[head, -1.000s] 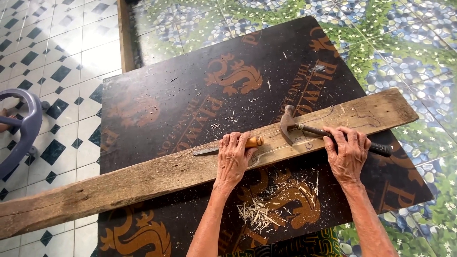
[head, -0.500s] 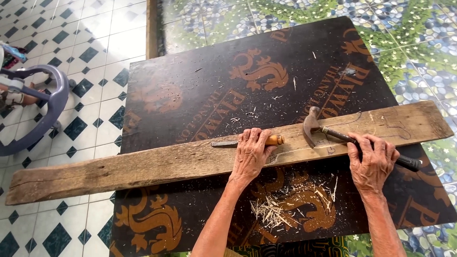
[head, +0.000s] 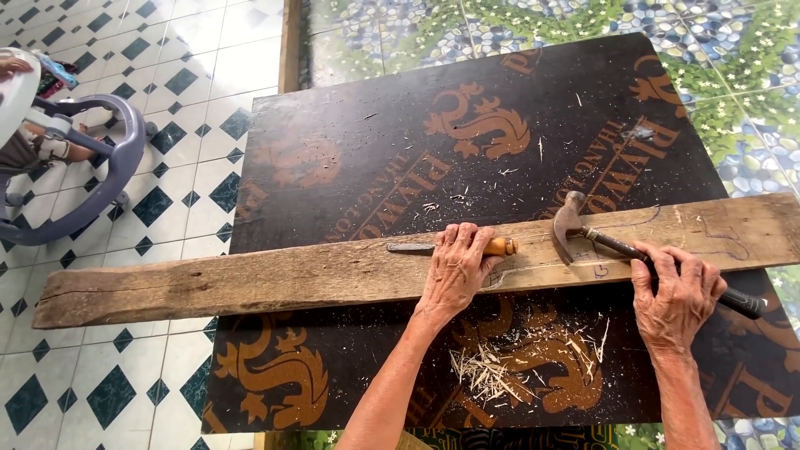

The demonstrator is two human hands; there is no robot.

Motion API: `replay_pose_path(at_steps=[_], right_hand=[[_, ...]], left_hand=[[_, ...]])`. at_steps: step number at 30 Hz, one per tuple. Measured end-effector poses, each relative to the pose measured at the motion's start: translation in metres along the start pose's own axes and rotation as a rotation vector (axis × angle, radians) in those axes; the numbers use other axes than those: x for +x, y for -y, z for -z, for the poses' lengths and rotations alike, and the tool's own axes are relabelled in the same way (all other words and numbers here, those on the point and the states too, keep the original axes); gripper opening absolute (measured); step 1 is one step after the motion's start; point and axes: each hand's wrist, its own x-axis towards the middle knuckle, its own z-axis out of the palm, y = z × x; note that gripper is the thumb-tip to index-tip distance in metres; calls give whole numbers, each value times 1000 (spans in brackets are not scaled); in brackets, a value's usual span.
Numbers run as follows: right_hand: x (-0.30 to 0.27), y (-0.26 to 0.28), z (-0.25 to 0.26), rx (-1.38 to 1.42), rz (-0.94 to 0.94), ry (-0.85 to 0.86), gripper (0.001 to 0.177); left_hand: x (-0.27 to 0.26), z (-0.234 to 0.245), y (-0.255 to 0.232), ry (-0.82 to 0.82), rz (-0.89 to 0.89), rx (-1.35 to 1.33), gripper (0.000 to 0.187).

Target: Using a hammer and chisel to carve and shape a wooden plank on a work surface.

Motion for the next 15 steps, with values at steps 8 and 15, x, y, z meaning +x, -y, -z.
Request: replay_pose_path(at_steps=[8,15], right_hand=[[-8,-8,-11,-59,-11,8,27],[-9,-10,-18,-87,-7,-9,28]], left_hand=[[0,2,-1,-5,-2,-12,36],[2,2,1,-11,-16,-26,35]])
